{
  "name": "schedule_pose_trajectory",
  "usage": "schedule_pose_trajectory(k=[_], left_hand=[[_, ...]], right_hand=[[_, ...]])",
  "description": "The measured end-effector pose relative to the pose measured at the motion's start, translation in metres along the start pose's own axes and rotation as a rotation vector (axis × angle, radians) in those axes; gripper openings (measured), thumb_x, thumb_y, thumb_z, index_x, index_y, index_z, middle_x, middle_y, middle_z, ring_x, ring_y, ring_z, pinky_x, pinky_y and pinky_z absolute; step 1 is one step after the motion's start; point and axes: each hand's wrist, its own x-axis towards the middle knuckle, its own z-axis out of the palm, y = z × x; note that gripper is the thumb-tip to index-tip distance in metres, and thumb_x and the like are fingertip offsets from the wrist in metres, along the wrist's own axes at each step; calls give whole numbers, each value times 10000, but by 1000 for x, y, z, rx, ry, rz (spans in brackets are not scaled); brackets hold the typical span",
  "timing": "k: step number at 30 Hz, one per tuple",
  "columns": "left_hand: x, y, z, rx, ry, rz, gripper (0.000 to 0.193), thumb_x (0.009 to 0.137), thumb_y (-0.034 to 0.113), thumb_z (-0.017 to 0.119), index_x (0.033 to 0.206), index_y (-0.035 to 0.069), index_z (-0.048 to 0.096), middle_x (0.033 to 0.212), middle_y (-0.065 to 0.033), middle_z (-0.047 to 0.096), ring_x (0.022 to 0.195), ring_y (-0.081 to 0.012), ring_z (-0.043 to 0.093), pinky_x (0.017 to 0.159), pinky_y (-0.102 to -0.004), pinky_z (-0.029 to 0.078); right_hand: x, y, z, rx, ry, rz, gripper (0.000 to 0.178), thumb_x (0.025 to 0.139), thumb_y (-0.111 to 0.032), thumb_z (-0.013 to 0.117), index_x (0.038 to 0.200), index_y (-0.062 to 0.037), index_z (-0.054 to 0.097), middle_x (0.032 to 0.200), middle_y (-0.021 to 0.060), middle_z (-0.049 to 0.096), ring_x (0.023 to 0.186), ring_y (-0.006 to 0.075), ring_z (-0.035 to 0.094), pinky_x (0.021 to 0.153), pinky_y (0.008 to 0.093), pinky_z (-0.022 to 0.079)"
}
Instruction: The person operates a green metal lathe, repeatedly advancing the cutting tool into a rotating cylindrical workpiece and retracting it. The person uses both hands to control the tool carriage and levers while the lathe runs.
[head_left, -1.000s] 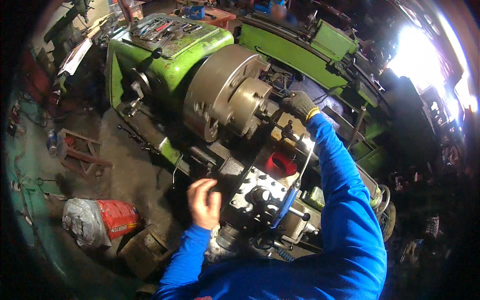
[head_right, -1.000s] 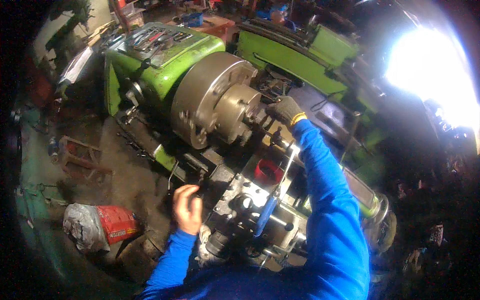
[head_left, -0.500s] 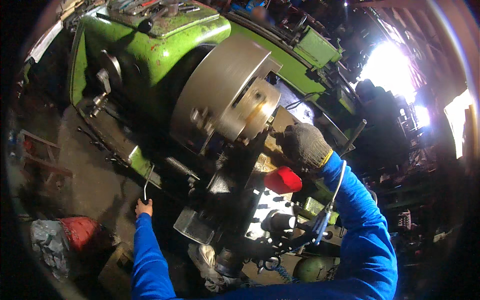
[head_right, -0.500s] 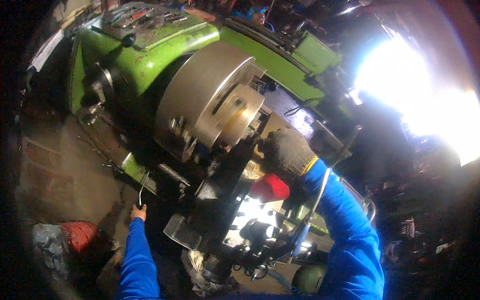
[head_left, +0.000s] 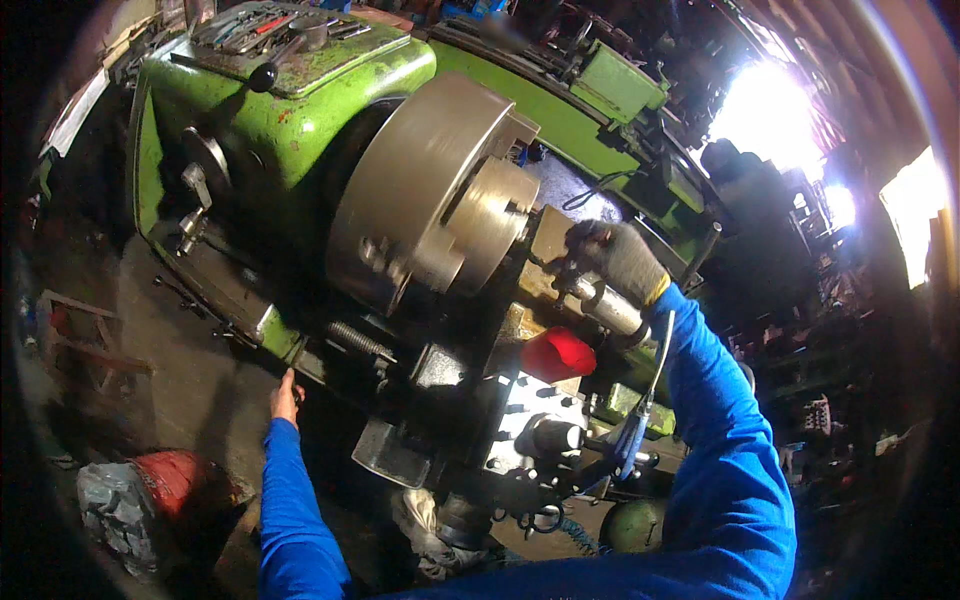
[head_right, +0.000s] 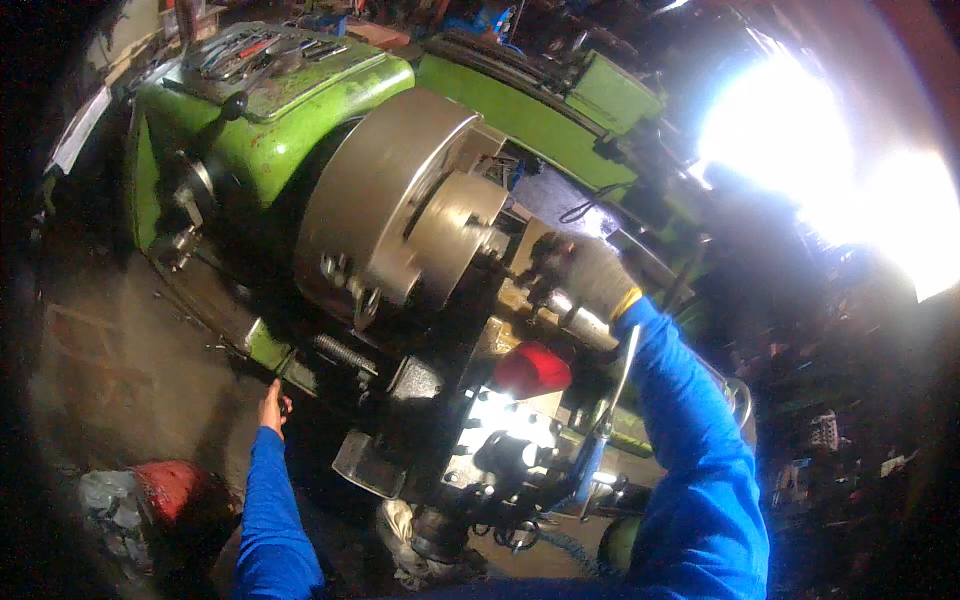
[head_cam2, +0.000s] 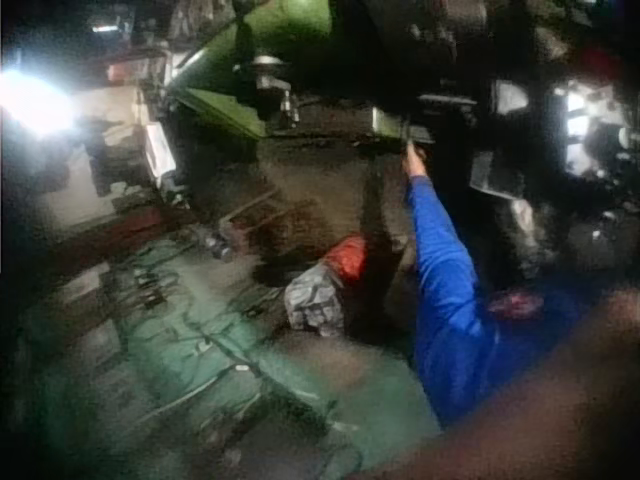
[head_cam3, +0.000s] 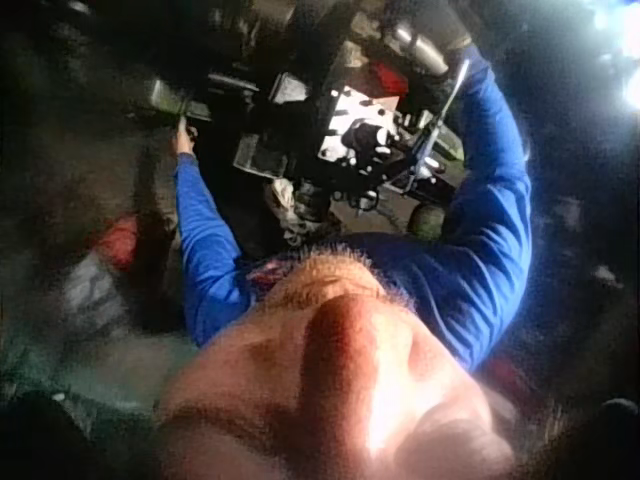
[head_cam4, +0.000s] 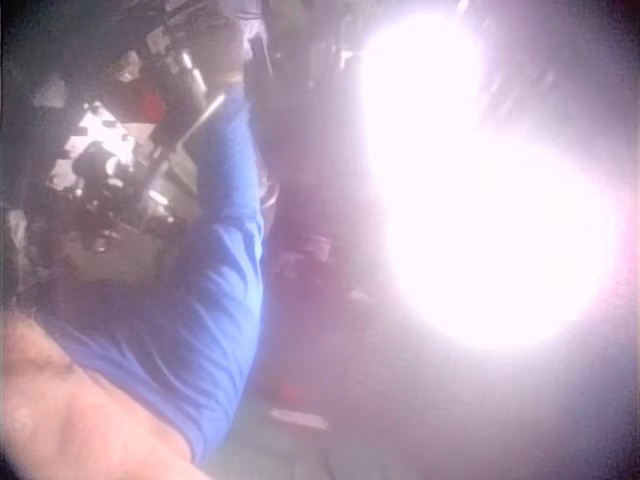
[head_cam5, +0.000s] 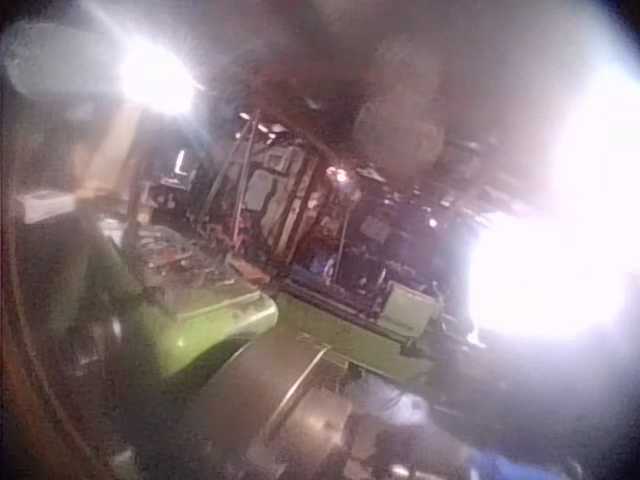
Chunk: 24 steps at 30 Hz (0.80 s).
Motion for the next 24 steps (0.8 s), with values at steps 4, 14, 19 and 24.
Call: schedule_pose_trajectory(k=[4, 14, 19, 24], left_hand=[[-58, 74, 29, -27, -20, 4, 540, 894, 691, 691, 808, 162, 624, 774, 14, 609, 693, -138, 608, 582, -296, 340], [-33, 40, 40, 508, 279, 501, 384, 989, 276, 679, 1228, -24, 657, 1005, -172, 727, 869, -333, 690, 843, -449, 550], [-82, 0, 42, 1203, 404, 698, 586, 993, 189, 618, 1540, 17, 493, 1573, -208, 502, 1365, -383, 526, 1110, -466, 446], [-86, -58, 13, 1476, 265, 392, 759, 963, 408, 683, 1583, 42, 441, 1668, -108, 409, 1457, -348, 448, 1138, -531, 404]], right_hand=[[39, 24, -18, 198, -99, 300, 195, 993, -220, 634, 1007, -72, 760, 791, 17, 716, 657, 105, 632, 571, 293, 517], [98, 68, 7, -361, -426, -221, 176, 945, -168, 670, 1077, -106, 770, 787, 34, 725, 600, 148, 642, 529, 323, 510], [95, 86, 8, -69, -368, 17, 186, 937, -143, 666, 1088, -98, 765, 764, 33, 701, 623, 151, 656, 566, 330, 545], [89, 79, -3, -135, -391, -8, 162, 939, -123, 662, 1069, -87, 752, 786, 45, 702, 617, 146, 631, 567, 333, 534]])
